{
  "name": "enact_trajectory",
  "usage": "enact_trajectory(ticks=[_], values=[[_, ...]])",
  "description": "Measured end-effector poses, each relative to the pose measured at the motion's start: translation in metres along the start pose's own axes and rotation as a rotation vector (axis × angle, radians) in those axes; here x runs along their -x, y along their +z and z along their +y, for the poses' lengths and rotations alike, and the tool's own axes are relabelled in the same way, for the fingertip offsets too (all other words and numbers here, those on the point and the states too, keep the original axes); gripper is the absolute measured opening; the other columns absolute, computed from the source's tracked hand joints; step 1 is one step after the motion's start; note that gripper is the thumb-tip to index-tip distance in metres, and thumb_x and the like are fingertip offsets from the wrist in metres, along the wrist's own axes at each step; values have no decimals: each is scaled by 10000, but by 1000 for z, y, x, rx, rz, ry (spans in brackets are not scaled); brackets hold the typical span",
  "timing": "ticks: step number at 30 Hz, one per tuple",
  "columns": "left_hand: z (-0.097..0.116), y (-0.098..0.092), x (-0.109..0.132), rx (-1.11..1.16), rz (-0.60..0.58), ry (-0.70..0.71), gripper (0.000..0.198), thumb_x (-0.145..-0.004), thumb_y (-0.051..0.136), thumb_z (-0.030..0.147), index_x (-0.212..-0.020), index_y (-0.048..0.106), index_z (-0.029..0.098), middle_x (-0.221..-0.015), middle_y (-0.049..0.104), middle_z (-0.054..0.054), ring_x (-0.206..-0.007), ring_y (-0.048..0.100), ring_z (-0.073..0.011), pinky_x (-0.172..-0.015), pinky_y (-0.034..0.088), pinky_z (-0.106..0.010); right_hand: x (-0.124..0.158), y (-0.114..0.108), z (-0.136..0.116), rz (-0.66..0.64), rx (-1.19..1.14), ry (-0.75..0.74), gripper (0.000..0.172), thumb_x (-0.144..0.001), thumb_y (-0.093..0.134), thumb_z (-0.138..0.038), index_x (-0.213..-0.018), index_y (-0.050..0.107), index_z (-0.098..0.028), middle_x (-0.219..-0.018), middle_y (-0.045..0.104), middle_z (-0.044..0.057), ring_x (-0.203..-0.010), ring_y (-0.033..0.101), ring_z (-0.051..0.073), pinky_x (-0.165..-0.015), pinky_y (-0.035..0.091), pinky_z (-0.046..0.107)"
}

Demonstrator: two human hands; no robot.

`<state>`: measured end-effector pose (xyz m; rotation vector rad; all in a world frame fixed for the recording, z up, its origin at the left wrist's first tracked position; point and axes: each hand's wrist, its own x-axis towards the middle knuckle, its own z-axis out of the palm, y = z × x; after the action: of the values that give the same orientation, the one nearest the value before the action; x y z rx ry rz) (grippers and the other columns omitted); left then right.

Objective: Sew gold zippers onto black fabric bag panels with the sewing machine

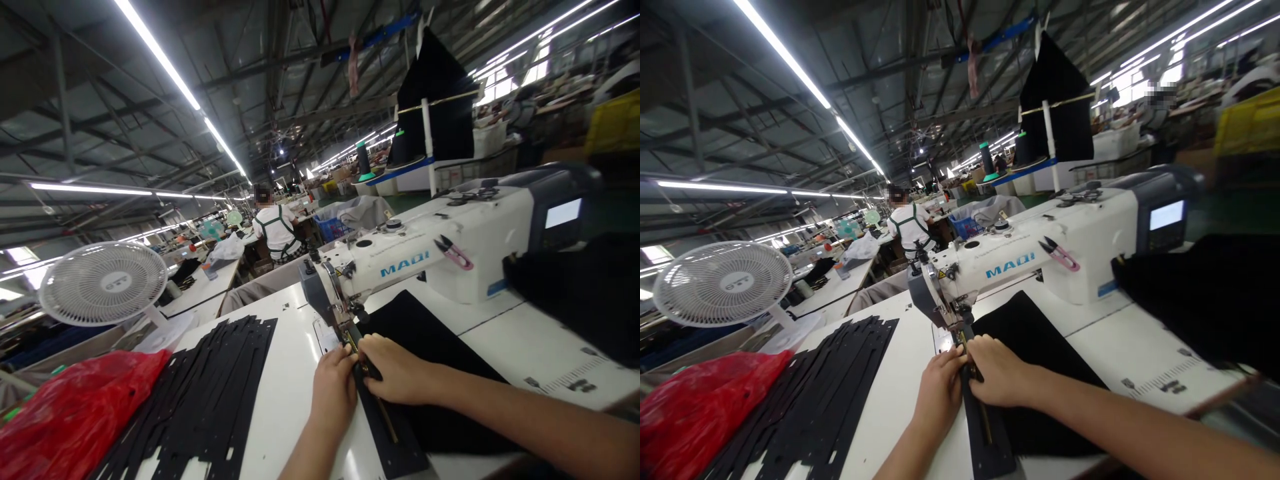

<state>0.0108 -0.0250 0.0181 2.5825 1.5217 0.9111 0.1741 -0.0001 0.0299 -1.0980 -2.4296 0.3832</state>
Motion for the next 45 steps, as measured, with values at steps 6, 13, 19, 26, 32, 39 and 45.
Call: enact_trajectory(ticks=[6, 13, 19, 26, 32, 39, 45], values=[[8, -8, 0, 25, -13, 23, 473, -664, 446, 10, -1041, 650, 211, -1128, 634, -68, -1062, 567, -232, -958, 438, -441, -1, 1, -9, 23, -16, 5, 181, -643, 496, -53, -791, 495, -157, -854, 545, 70, -788, 510, 197, -687, 411, 296], [7, -8, 8, 17, -55, 12, 512, -659, 471, 34, -1124, 614, 194, -1207, 594, -79, -1152, 518, -258, -1004, 396, -482, -11, -12, -8, -101, -22, -31, 192, -630, 554, -47, -780, 567, -166, -769, 621, 23, -693, 585, 155, -613, 444, 221], [12, -7, 16, -67, -66, 72, 444, -700, 467, 49, -1091, 627, 185, -1183, 612, -83, -1106, 557, -257, -986, 416, -492, 38, -19, -13, 11, 211, -127, 240, -721, 431, -40, -842, 614, -137, -950, 632, 147, -869, 584, 283, -767, 450, 420], [17, -7, 18, -144, -88, 84, 434, -702, 482, 21, -1082, 622, 178, -1157, 628, -80, -1080, 576, -253, -974, 433, -478, 82, 4, -18, 277, 428, -572, 353, -790, 385, -127, -1053, 618, -98, -1052, 657, 134, -934, 621, 251, -744, 533, 335], [15, 0, 20, -178, -23, 127, 398, -723, 487, 25, -1058, 621, 193, -1132, 641, -85, -1036, 606, -242, -953, 445, -493, 66, 35, -12, 586, 262, -543, 444, -828, 237, -18, -810, 673, -100, -816, 697, 116, -782, 652, 189, -746, 533, 261], [13, 4, 15, -143, 96, 214, 352, -711, 437, -8, -944, 618, 185, -1025, 684, -77, -937, 649, -226, -946, 433, -537, 65, 31, -12, 589, 233, -519, 468, -831, 216, 13, -790, 663, -122, -812, 696, 99, -778, 658, 174, -753, 532, 241], [11, 2, 6, -116, 78, 218, 344, -712, 437, -9, -951, 592, 184, -1004, 687, -68, -905, 658, -220, -979, 349, -617, 58, 22, -6, 489, 242, -536, 425, -829, 241, -24, -855, 659, -100, -855, 691, 122, -817, 657, 188, -766, 532, 246]])
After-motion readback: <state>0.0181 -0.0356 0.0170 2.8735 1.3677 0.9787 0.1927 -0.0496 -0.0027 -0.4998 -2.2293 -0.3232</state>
